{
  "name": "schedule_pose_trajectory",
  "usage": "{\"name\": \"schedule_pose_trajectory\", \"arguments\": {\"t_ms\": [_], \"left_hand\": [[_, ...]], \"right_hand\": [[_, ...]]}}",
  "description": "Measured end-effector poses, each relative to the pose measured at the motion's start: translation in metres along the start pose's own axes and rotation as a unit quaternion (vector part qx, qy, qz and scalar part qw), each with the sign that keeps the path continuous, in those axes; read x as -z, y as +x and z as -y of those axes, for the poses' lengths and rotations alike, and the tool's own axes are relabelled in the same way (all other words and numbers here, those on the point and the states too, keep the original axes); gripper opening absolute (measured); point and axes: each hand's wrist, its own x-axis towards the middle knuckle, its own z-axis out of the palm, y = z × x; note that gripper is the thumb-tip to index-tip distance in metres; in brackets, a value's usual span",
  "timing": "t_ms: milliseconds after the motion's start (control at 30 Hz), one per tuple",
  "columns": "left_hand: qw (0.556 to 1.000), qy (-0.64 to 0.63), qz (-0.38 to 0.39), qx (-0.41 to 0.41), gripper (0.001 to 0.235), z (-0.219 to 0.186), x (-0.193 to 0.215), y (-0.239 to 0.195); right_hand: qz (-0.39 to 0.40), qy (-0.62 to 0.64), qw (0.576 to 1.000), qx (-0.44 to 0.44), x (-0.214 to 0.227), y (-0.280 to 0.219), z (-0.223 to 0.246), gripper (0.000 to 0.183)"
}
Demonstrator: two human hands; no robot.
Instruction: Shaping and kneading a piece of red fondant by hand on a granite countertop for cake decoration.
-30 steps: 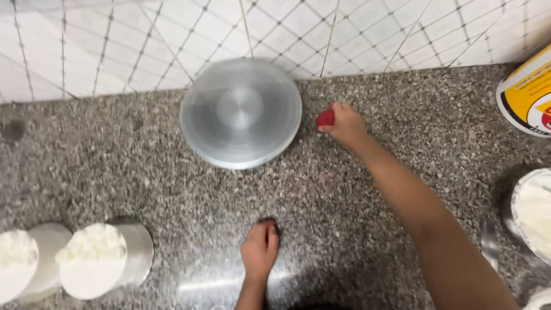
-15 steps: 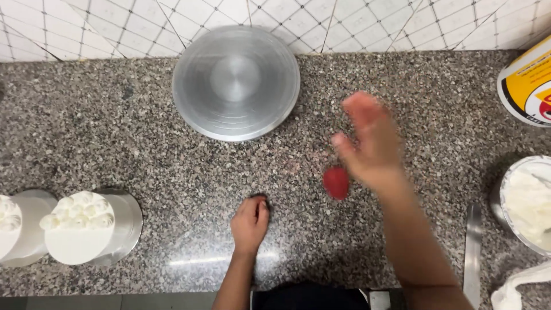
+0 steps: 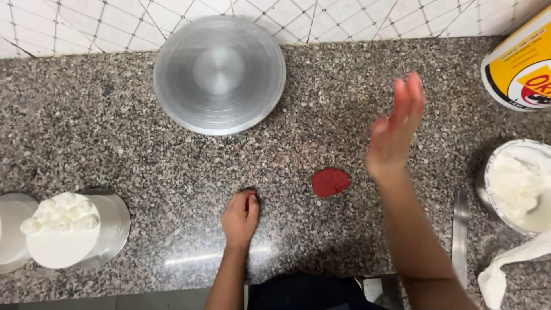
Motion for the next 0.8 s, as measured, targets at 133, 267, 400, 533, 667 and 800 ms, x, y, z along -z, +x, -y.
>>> {"name": "schedule_pose_trajectory", "arguments": {"t_ms": [133,267,400,533,667,800], "left_hand": [[1.0,0.01,-0.013,0.001,0.013,0.01,-0.003,0.001],[1.0,-0.007,0.01,-0.013,0.015,0.009,-0.002,-0.002],[1.0,-0.011,-0.012,0.004,0.015,0.007,0.001,-0.005],[1.0,-0.019,-0.008,0.011,0.014,0.003,0.002,-0.002],[0.999,-0.033,-0.006,-0.021,0.014,0.008,0.003,-0.005],[0.998,-0.065,-0.009,0.023,0.015,0.012,0.002,-0.004]], "right_hand": [[0.12,-0.233,0.964,0.043,-0.097,-0.063,-0.022,0.057],[0.127,-0.094,0.987,-0.019,-0.115,-0.082,-0.067,0.045],[0.15,-0.118,0.962,0.197,-0.078,-0.099,-0.015,0.053],[0.2,-0.17,0.947,0.187,-0.078,-0.126,-0.022,0.046],[0.112,-0.224,0.956,0.152,-0.101,-0.101,-0.044,0.033],[0.13,0.161,0.961,-0.182,-0.077,-0.058,-0.008,0.022]]}}
